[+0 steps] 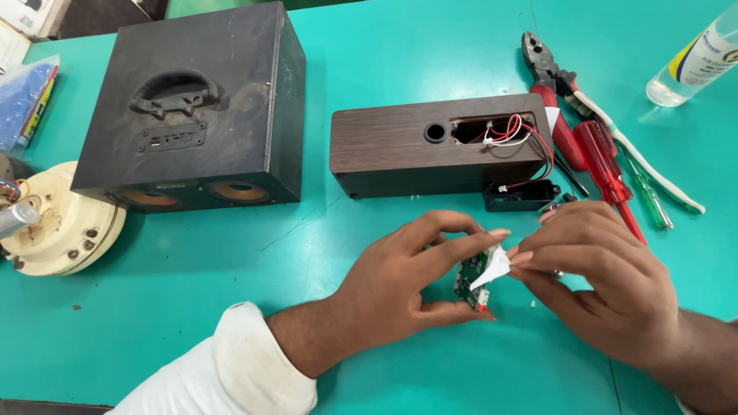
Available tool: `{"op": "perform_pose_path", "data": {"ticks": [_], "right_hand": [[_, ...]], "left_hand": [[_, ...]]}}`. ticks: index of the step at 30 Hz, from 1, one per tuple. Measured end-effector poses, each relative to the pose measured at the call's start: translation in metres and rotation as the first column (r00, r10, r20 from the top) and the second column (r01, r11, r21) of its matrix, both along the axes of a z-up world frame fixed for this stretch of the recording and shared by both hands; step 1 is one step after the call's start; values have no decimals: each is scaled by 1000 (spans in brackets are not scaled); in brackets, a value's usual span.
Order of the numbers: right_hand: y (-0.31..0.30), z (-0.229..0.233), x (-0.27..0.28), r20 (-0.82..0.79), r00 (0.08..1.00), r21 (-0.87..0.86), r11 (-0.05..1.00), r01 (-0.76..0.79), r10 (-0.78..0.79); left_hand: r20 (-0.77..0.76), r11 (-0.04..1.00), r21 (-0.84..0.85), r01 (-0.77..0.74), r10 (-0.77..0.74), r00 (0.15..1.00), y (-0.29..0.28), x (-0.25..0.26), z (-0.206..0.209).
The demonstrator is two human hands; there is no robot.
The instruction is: The person cleans a circuit board with a brush, wipes it with a cloth, and then fits the internal components into a wooden speaker housing. They proceed to secure the speaker components and housing using a screwdriver and pliers.
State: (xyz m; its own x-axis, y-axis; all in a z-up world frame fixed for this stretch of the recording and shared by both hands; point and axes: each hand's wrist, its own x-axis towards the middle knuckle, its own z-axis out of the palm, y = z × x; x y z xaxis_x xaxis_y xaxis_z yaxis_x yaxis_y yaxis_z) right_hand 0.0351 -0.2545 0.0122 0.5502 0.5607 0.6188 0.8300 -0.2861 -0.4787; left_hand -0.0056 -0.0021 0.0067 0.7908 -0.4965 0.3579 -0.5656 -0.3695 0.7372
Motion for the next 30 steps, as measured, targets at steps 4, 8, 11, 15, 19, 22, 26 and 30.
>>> {"op": "perform_pose_path", "data": {"ticks": [4,8,11,15,19,22,26,30], "right_hand": [[0,0,0,2,996,-128,988,-90,91],[2,3,2,98,988,-252,963,-92,120],[0,4,0,-28,999,-104,994,40,-43],[-2,6,0,59,998,-10,1000,16,-16],[-2,8,0,144,986,-132,989,-68,87],[-1,11,-2,141,983,-146,984,-100,121],[-2,19,-2,102,981,-148,978,-150,166],[-2,15,-2,35,990,-145,981,-130,136]], "left_hand": [[3,1000,-16,26,-26,1000,0,-2,-1],[-131,993,-106,52,-66,989,4,-2,-1],[-221,981,-178,79,-118,968,5,2,-4],[-380,927,-359,109,-252,890,2,4,-14],[-449,936,-336,105,-257,856,-3,6,-24],[-531,940,-330,87,-261,806,-2,4,-29],[-555,975,-216,53,-168,815,-6,13,-28],[-632,981,-192,13,-133,763,-8,16,-29]]}}
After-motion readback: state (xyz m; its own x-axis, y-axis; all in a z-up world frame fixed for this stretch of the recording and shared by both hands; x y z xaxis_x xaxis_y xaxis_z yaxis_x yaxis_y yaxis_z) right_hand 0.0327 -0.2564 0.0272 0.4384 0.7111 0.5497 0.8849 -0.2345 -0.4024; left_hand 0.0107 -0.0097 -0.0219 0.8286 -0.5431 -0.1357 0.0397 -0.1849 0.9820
